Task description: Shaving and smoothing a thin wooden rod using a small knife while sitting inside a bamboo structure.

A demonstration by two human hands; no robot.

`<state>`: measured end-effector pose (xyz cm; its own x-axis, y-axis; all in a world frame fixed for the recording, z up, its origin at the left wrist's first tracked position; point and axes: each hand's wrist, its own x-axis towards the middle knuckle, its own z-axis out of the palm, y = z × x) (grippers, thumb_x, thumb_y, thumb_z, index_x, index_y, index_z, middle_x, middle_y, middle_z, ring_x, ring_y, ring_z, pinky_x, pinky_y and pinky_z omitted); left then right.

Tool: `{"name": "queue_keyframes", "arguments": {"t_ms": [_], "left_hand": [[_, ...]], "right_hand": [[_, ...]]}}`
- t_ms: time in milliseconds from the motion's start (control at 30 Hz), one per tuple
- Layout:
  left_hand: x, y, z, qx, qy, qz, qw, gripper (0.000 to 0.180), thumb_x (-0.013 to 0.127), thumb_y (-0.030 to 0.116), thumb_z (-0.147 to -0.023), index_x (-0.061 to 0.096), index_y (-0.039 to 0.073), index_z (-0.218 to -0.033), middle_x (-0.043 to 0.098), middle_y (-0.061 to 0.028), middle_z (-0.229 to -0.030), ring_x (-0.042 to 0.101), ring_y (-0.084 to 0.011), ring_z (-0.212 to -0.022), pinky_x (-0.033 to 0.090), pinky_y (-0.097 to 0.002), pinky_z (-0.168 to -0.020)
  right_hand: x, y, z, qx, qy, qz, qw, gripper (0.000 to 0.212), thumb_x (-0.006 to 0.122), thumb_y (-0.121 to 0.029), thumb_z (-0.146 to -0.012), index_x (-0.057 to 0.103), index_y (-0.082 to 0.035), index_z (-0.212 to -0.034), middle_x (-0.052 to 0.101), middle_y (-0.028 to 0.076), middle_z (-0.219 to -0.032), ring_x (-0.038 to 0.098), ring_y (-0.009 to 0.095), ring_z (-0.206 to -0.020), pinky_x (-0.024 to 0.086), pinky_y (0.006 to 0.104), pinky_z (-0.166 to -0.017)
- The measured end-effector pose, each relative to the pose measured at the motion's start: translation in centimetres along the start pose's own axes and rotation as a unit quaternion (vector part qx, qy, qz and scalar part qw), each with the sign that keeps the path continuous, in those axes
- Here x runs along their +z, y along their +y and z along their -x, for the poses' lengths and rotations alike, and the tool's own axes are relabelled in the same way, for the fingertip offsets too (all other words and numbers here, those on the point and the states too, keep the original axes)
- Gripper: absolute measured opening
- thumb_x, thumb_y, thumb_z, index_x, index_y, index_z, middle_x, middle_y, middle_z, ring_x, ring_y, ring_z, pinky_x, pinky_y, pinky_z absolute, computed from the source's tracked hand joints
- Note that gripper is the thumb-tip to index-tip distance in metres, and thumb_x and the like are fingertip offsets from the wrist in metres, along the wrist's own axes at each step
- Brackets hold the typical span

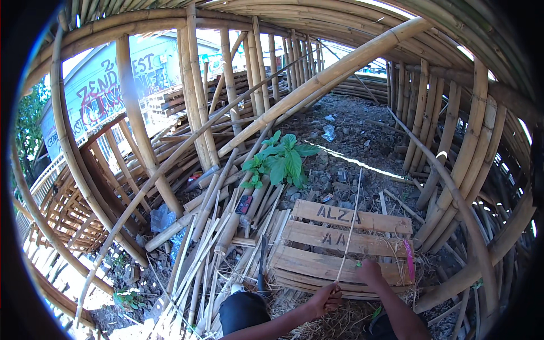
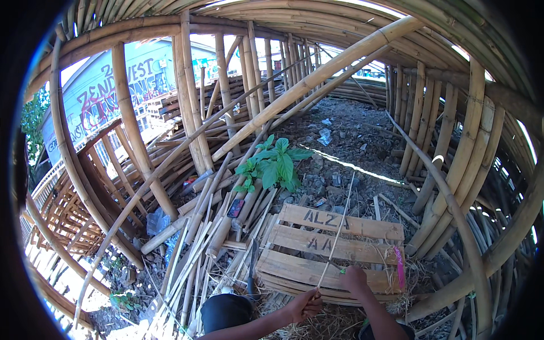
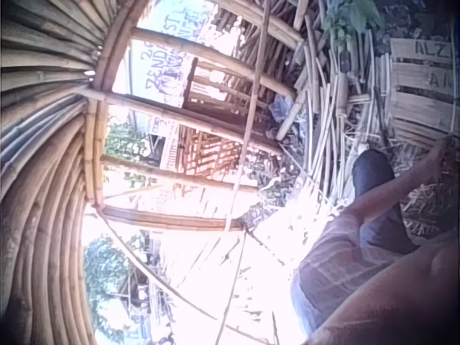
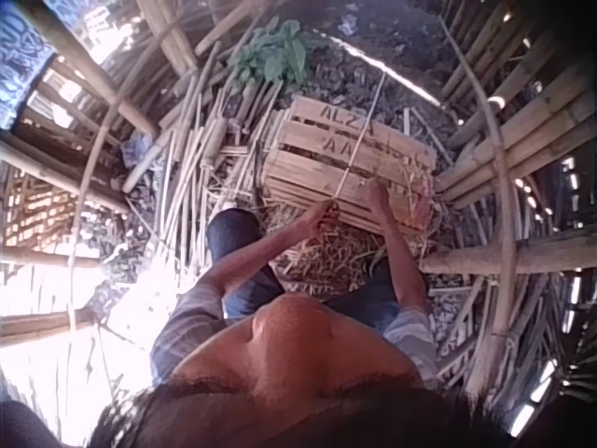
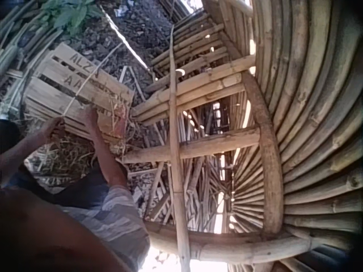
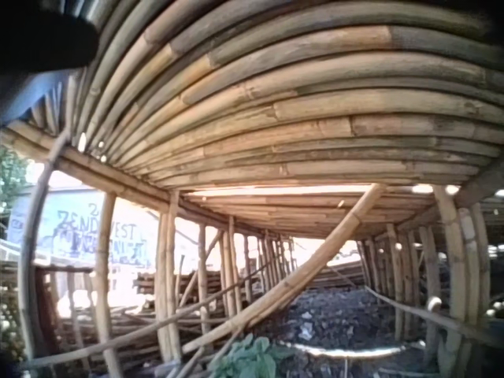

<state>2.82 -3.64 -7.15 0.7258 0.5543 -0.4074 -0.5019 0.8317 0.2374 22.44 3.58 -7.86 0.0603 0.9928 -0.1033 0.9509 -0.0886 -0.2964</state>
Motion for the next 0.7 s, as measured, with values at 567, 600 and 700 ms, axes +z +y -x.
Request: {"name": "queue_keyframes", "arguments": {"t_ms": [567, 600, 700], "left_hand": [[-0.3, -0.1, -1.4, -0.043, 0.002, -0.035, 0.998, 0.034, 0.03, 0.038, -0.096, 0.038, 0.015, -0.071, 0.022, 0.0056, -0.05, 0.017, -0.0052, -0.037, 0.012, -0.0205, -0.03], [-0.3, 0.1, -1.2, -0.052, -0.028, -0.014, 0.998, 0.035, 0.03, 0.039, -0.095, 0.037, 0.015, -0.071, 0.022, 0.0056, -0.05, 0.017, -0.0052, -0.037, 0.013, -0.0203, -0.03], [-1.1, -1.4, -1.0, -0.064, -0.03, -0.026, 0.997, 0.035, 0.032, 0.039, -0.095, 0.037, 0.015, -0.069, 0.022, 0.0052, -0.05, 0.018, -0.0051, -0.038, 0.014, -0.0195, -0.03]], "right_hand": [[-2.1, -0.6, 1.9, -0.045, -0.063, 0.043, 0.996, 0.032, 0.056, -0.031, -0.073, 0.064, -0.002, -0.081, 0.062, 0.021, -0.082, 0.061, 0.036, -0.082, 0.049, 0.0436, -0.075], [-2.7, -1.4, 3.3, -0.05, -0.076, 0.035, 0.995, 0.032, 0.056, -0.031, -0.073, 0.064, -0.002, -0.082, 0.062, 0.021, -0.082, 0.061, 0.036, -0.08, 0.049, 0.0444, -0.074], [-3.0, -1.3, 5.6, -0.095, -0.087, 0.012, 0.992, 0.033, 0.057, -0.031, -0.072, 0.064, -0.002, -0.084, 0.062, 0.021, -0.082, 0.06, 0.037, -0.079, 0.048, 0.0451, -0.074]]}}
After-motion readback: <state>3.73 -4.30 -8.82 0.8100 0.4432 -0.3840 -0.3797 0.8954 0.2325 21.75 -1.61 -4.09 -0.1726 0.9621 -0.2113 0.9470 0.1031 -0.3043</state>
